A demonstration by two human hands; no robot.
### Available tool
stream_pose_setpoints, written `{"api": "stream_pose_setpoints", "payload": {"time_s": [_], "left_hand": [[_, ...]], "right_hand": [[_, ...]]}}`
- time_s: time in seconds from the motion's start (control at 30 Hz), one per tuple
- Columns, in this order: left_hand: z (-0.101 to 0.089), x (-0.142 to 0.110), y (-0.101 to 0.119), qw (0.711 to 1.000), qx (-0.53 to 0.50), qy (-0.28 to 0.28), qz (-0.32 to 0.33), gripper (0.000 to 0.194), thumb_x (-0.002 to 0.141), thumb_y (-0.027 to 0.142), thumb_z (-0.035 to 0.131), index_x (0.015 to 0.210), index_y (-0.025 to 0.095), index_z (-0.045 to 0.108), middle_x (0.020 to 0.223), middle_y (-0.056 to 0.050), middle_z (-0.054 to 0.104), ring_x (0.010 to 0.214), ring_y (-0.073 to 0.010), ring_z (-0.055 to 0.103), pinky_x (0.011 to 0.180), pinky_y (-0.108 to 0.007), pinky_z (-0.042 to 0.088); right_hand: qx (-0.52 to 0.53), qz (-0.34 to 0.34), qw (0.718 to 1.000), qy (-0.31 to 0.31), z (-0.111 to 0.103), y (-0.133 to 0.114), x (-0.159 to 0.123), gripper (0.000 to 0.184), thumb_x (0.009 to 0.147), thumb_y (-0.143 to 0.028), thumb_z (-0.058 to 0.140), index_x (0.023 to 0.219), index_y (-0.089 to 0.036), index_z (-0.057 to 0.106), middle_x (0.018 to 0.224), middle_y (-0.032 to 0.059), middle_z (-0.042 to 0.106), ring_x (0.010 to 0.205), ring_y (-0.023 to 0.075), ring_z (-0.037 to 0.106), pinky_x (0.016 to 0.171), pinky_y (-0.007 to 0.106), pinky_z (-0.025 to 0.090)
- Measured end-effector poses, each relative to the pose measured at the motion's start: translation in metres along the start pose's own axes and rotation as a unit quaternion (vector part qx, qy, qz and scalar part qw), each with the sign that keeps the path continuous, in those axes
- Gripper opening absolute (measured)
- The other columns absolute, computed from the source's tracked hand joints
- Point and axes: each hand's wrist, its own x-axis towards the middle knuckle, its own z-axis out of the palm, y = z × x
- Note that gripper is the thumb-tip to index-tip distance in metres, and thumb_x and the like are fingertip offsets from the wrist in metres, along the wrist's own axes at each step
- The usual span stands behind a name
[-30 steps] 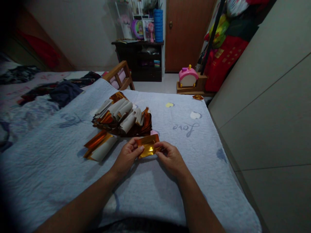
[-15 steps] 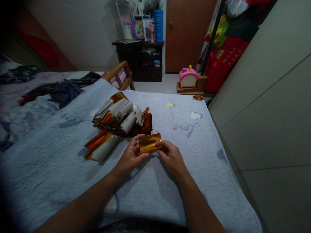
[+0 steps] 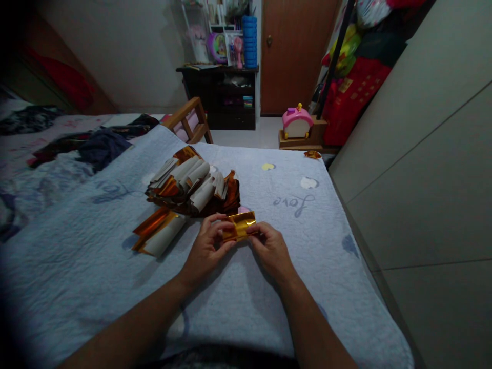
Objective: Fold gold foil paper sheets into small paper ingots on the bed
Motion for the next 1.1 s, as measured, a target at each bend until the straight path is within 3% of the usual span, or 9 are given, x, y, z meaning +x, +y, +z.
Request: {"api": "stream_pose_setpoints", "payload": {"time_s": [0.13,0.4,0.73,0.8,0.97,1.1], "left_hand": [[-0.0003,0.0004,0.0007,0.998,0.054,-0.009,0.039,0.011,0.082,0.017,0.072,0.092,0.022,0.073,0.13,-0.009,0.049,0.108,-0.0228,0.061,0.084,-0.031,0.056],[0.0013,-0.0006,-0.0081,0.992,0.088,-0.005,0.089,0.012,0.085,0.015,0.068,0.095,0.021,0.071,0.13,-0.009,0.049,0.094,-0.0167,0.065,0.078,-0.031,0.059],[0.0007,-0.0001,-0.0061,0.991,0.101,-0.006,0.088,0.007,0.086,0.016,0.069,0.091,0.019,0.073,0.128,-0.008,0.053,0.072,-0.0092,0.061,0.069,-0.027,0.055],[0.0004,0.0004,-0.0059,0.99,0.109,-0.004,0.088,0.006,0.087,0.017,0.069,0.089,0.019,0.074,0.128,-0.008,0.054,0.075,-0.0111,0.061,0.072,-0.029,0.055],[-0.0016,0.0021,-0.0054,0.982,0.15,0.019,0.109,0.006,0.085,0.018,0.072,0.085,0.023,0.075,0.124,-0.007,0.059,0.107,-0.023,0.057,0.097,-0.039,0.047],[-0.0035,0.0037,-0.0039,0.992,0.102,-0.01,0.078,0.005,0.088,0.022,0.068,0.085,0.021,0.072,0.114,-0.007,0.064,0.108,-0.0229,0.058,0.095,-0.035,0.045]], "right_hand": [[-0.032,-0.034,0.999,0.01,-0.0004,-0.0023,0.0005,0.008,0.08,-0.023,0.065,0.085,-0.024,0.071,0.087,0.0031,0.067,0.083,0.0195,0.063,0.075,0.033,0.049],[-0.049,-0.068,0.996,0.016,-0.0002,0.0013,0.0008,0.009,0.082,-0.022,0.063,0.086,-0.024,0.072,0.085,0.0022,0.065,0.08,0.0182,0.061,0.07,0.031,0.047],[-0.057,-0.084,0.994,0.039,-0.0003,0.0012,-0.0001,0.009,0.081,-0.021,0.067,0.082,-0.025,0.076,0.082,0.0002,0.051,0.071,0.0144,0.052,0.062,0.027,0.044],[-0.062,-0.09,0.993,0.046,0.0,0.0018,-0.0002,0.009,0.079,-0.021,0.068,0.082,-0.025,0.076,0.085,0.0009,0.05,0.073,0.0147,0.052,0.061,0.027,0.044],[-0.079,-0.105,0.99,0.045,-0.0005,0.0004,0.0003,0.008,0.079,-0.02,0.069,0.08,-0.025,0.075,0.093,0.0039,0.059,0.089,0.0199,0.056,0.067,0.029,0.043],[-0.085,-0.094,0.992,0.03,-0.0014,-0.0031,0.0005,0.01,0.081,-0.019,0.065,0.086,-0.024,0.073,0.085,0.0021,0.062,0.081,0.0187,0.055,0.071,0.031,0.042]]}}
